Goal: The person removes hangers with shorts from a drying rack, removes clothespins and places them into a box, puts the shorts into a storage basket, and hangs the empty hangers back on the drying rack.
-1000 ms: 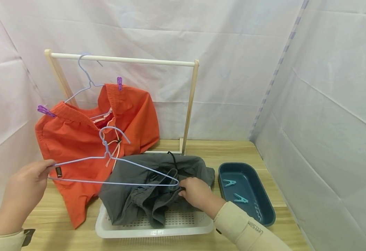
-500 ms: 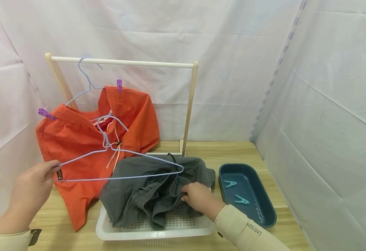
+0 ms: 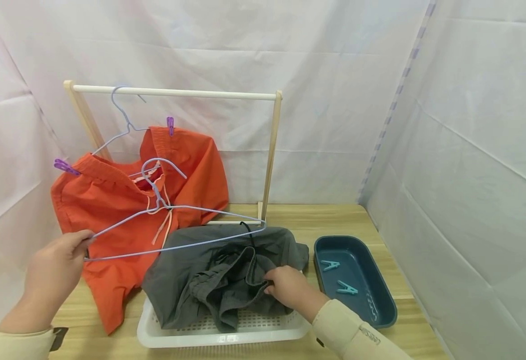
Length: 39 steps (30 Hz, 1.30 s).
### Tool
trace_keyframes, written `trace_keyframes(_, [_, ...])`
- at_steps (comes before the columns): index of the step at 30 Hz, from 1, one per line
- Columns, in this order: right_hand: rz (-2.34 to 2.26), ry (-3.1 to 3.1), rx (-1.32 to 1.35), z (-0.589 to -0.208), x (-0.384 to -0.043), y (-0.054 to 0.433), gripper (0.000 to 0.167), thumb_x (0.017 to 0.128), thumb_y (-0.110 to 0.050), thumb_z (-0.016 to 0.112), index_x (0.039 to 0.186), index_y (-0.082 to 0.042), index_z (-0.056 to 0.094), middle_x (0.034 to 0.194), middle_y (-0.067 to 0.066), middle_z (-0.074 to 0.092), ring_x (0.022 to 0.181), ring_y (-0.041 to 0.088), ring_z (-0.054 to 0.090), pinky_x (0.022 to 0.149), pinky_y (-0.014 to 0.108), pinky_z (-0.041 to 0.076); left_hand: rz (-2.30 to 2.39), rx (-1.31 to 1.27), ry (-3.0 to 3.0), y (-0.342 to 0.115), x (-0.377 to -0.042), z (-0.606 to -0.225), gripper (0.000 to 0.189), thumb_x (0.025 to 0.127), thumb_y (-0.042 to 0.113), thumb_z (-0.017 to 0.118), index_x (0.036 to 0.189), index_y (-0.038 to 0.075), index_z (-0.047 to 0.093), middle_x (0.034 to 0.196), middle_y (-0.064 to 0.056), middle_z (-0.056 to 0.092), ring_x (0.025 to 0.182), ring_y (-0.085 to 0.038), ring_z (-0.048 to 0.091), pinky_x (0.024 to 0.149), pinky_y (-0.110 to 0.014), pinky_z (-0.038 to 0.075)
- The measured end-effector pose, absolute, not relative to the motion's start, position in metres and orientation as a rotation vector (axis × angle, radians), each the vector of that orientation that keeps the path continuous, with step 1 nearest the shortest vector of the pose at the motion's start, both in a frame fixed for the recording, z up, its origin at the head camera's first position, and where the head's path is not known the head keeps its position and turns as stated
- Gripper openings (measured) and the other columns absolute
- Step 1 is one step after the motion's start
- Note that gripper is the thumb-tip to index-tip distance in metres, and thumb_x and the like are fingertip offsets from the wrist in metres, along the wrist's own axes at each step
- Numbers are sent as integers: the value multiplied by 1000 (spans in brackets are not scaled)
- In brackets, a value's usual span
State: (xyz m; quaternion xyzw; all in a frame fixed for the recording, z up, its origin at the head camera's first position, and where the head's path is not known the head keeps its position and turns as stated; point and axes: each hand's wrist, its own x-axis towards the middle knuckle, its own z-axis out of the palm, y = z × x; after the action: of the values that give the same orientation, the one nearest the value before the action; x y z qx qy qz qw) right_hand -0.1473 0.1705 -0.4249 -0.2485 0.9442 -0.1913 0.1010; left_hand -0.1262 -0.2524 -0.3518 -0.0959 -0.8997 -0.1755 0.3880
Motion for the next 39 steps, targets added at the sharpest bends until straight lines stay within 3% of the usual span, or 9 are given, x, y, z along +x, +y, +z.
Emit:
trace_keyframes(10, [-679,2756,-603,-429,-139,180,28,80,-5,76,108,-4,70,103,9,70,96,26,66,78,42,55,-467,-210,-2314,-249,-128,-352,17,76,-13,69,93,-9,67,83,-24,67,74,-42,64,63,-58,50])
trace_keyframes(27, [-847,2936,-147,-430,-123,200,23,84,-8,73,106,-7,71,101,3,68,92,21,65,75,39,55,-441,-141,-2356,-242,-132,-341,16,78,-12,67,93,-7,66,80,-24,66,67,-40,61,56,-55,49])
trace_keyframes(39, [-781,3048,-79,-435,-119,211,26,81,-8,75,106,-5,69,99,4,66,90,21,63,76,41,54,-422,-83,-2393,-231,-143,-324,15,84,-9,62,98,-7,66,81,-25,64,67,-40,59,48,-51,47])
